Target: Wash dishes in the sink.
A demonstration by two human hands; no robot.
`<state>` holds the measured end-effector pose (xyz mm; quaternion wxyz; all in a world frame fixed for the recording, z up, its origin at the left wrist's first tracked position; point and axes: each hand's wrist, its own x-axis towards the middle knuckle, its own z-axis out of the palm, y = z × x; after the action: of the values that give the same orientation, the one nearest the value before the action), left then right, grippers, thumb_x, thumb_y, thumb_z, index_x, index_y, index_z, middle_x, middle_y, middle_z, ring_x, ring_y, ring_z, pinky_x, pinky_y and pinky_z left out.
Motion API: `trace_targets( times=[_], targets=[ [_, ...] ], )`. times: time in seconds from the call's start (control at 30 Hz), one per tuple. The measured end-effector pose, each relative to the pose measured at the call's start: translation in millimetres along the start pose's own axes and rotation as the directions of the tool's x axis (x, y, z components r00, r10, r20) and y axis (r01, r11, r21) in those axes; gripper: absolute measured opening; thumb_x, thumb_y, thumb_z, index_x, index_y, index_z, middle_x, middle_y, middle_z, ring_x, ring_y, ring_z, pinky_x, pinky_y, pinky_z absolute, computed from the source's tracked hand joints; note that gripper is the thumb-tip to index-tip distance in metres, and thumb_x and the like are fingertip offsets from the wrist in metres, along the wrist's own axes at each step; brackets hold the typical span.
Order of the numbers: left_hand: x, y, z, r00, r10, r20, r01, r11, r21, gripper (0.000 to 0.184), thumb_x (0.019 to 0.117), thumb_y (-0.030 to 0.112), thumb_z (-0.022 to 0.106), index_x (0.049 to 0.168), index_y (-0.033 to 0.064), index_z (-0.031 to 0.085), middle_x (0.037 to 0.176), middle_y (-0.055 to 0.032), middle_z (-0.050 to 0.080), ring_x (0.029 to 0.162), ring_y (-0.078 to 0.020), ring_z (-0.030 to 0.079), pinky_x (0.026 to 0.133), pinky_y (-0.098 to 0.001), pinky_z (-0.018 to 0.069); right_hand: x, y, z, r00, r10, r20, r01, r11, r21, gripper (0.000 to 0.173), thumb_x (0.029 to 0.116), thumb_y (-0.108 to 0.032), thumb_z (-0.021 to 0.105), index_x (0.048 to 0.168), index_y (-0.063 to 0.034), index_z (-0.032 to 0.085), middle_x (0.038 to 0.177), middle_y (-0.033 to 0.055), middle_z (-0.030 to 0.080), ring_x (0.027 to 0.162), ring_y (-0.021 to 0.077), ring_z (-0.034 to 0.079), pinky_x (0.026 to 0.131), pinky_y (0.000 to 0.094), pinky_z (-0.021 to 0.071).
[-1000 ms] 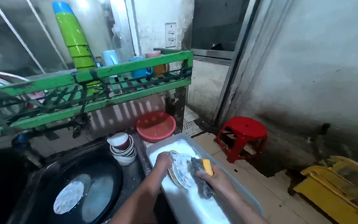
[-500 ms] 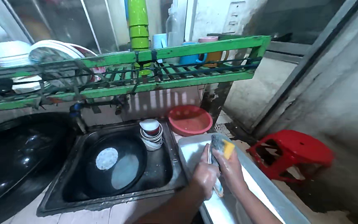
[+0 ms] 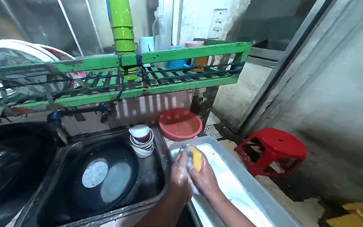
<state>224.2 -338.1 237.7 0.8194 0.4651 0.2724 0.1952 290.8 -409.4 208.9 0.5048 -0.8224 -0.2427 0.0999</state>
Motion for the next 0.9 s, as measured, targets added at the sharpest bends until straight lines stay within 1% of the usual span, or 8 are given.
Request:
trace_targets(
  times=[0.17, 0.23, 0.33, 0.43, 0.53, 0.67, 0.8, 0.9],
  targets=[
    [-5.1, -8.4, -0.1, 0.966, 0.22, 0.138, -0.246, 0.947, 0.208, 0.052, 0.1115, 0.028, 0.027, 0.151, -0.0014, 0.045, 0.151, -0.0188, 0.05, 0.137, -0.0173, 0.051, 0.115, -0.0351, 0.0421, 43.2, 14.4, -34.1, 0.933, 0.333, -0.137, -0.189, 0.776, 0.601, 0.042, 0.0963, -0.011, 0.066, 0.134, 0.0, 0.051, 0.098, 0.0158, 0.067, 0.08, 0.0213, 0.068, 0.069, 0.0401, 0.0589],
    [11.3, -1.8, 2.4, 0.992, 0.076, -0.098, -0.06, 0.985, 0.159, 0.064, 0.1124, 0.046, 0.021, 0.137, -0.0027, 0.054, 0.128, -0.0212, 0.062, 0.114, -0.0248, 0.062, 0.096, -0.0443, 0.0533, 40.4, 0.2, -54.5, 0.928, 0.314, -0.201, -0.068, 0.672, 0.738, 0.034, 0.0991, -0.013, 0.061, 0.13, -0.0027, 0.053, 0.091, 0.0101, 0.065, 0.072, 0.0164, 0.065, 0.063, 0.0352, 0.0569],
    [34.5, 13.5, -11.3, 0.942, -0.33, -0.055, 0.322, 0.94, -0.116, 0.069, 0.1084, 0.059, 0.022, 0.156, 0.0104, 0.034, 0.142, -0.0253, 0.053, 0.116, -0.0407, 0.063, 0.085, -0.0584, 0.0555, 34.0, 3.5, -83.4, 0.985, 0.128, -0.115, 0.033, 0.515, 0.856, 0.027, 0.0964, -0.027, 0.053, 0.118, -0.0111, 0.055, 0.084, 0.003, 0.069, 0.067, 0.0111, 0.068, 0.057, 0.0278, 0.0587],
    [33.2, 27.1, -5.2, 0.927, -0.373, -0.04, 0.325, 0.852, -0.409, 0.028, 0.105, 0.015, 0.041, 0.126, -0.0002, 0.05, 0.106, -0.0239, 0.064, 0.088, -0.034, 0.068, 0.074, -0.0479, 0.0593, 30.9, 30.3, -98.6, 0.981, 0.152, 0.121, -0.193, 0.691, 0.696, 0.043, 0.0906, -0.023, 0.058, 0.13, -0.0044, 0.053, 0.098, 0.0125, 0.072, 0.082, 0.019, 0.071, 0.071, 0.0345, 0.0611],
    [14.9, 20.0, 8.2, 0.942, -0.336, 0.022, 0.336, 0.939, -0.078, 0.044, 0.0907, -0.013, 0.049, 0.133, -0.0021, 0.05, 0.115, -0.0197, 0.063, 0.098, -0.0267, 0.065, 0.081, -0.0444, 0.0565, 25.3, 25.9, -76.1, 0.924, 0.382, -0.001, -0.369, 0.893, 0.256, 0.052, 0.0933, -0.016, 0.075, 0.137, 0.0021, 0.053, 0.11, 0.0206, 0.067, 0.094, 0.0267, 0.067, 0.085, 0.0455, 0.0559],
    [-8.2, -9.9, 18.7, 0.924, -0.313, 0.221, 0.25, 0.93, 0.27, 0.022, 0.0943, -0.011, 0.048, 0.107, 0.0058, 0.055, 0.082, -0.0016, 0.065, 0.072, -0.0087, 0.064, 0.066, -0.027, 0.0558, -9.1, 3.1, -47.7, 0.994, 0.111, -0.004, -0.11, 0.993, 0.045, 0.072, 0.0825, -0.034, 0.078, 0.142, -0.0014, 0.054, 0.124, 0.0209, 0.067, 0.115, 0.0312, 0.064, 0.101, 0.0506, 0.0507],
    [-20.4, -10.5, 15.4, 0.879, -0.291, 0.378, 0.152, 0.922, 0.356, 0.071, 0.0859, -0.012, 0.046, 0.154, 0.0024, 0.034, 0.138, -0.0146, 0.056, 0.114, -0.0131, 0.061, 0.093, -0.0304, 0.0532, 26.8, 30.3, -74.3, 0.938, 0.291, -0.187, -0.248, 0.943, 0.22, 0.055, 0.0938, -0.018, 0.074, 0.138, 0.0048, 0.05, 0.113, 0.025, 0.065, 0.099, 0.0319, 0.065, 0.088, 0.051, 0.0538],
    [-25.0, 7.6, 21.2, 0.859, -0.412, 0.306, 0.25, 0.856, 0.452, 0.055, 0.0865, -0.014, 0.051, 0.138, 0.0026, 0.049, 0.111, -0.0103, 0.062, 0.093, -0.0148, 0.063, 0.078, -0.033, 0.0546, 19.3, 16.6, -84.5, 0.961, 0.199, -0.192, -0.184, 0.979, 0.092, 0.058, 0.0911, -0.018, 0.077, 0.138, 0.0048, 0.051, 0.116, 0.0249, 0.066, 0.107, 0.0333, 0.066, 0.095, 0.0536, 0.0521]
  ],
)
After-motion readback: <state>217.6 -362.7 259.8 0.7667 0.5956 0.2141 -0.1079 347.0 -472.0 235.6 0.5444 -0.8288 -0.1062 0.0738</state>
